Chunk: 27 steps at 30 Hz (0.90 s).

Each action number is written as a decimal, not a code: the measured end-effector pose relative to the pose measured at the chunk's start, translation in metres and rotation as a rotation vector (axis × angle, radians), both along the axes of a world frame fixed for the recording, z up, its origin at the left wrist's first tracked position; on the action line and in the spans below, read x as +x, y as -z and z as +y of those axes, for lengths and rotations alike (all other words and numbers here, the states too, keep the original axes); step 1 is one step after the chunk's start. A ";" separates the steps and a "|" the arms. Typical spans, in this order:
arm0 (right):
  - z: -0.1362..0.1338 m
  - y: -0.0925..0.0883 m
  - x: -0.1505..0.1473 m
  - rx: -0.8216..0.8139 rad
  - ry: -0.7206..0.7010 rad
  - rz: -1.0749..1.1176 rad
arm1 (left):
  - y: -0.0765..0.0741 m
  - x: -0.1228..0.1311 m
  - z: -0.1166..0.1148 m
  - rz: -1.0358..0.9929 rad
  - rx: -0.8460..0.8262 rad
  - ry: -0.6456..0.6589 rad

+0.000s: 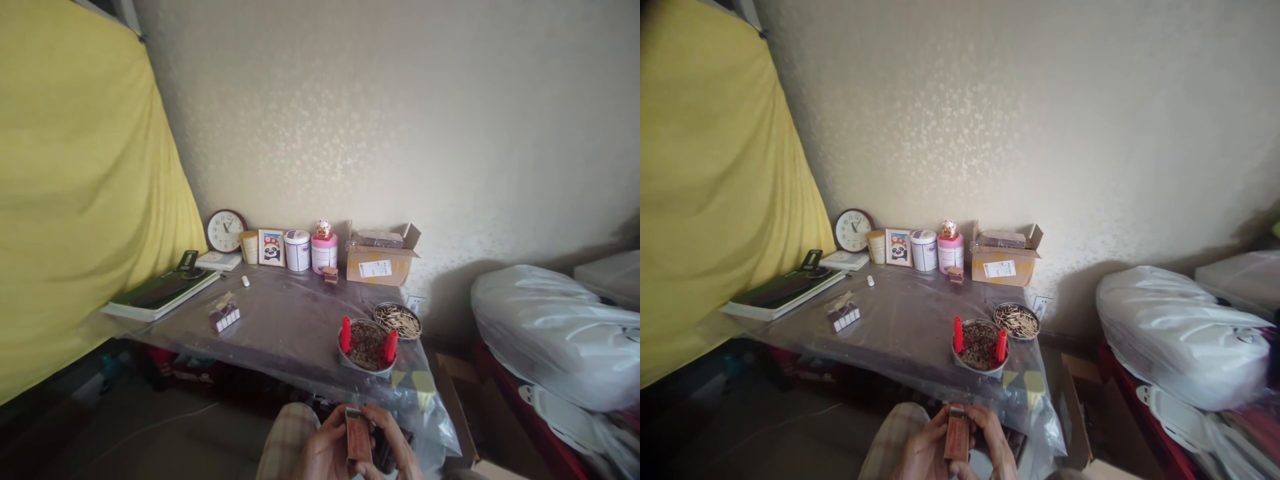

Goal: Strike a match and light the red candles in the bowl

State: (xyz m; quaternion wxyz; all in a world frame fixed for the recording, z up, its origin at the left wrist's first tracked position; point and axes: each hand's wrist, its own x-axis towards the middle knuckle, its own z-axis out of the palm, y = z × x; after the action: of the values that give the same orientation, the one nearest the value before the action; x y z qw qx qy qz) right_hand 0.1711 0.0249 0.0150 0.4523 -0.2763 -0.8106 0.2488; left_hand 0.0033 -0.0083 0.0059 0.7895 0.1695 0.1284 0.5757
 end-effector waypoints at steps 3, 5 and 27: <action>0.003 0.003 0.000 0.031 0.009 -0.013 | 0.003 0.001 0.001 0.018 0.018 0.001; 0.003 0.005 0.001 0.058 0.021 -0.019 | 0.003 0.001 0.001 0.021 0.023 0.014; -0.002 -0.002 -0.001 0.094 0.060 -0.054 | 0.000 0.003 -0.001 0.059 0.052 0.038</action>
State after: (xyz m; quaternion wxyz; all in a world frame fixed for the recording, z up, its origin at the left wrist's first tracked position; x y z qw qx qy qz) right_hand 0.1697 0.0227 0.0169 0.4499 -0.2854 -0.8248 0.1892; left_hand 0.0058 -0.0091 0.0064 0.7914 0.2093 0.1336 0.5586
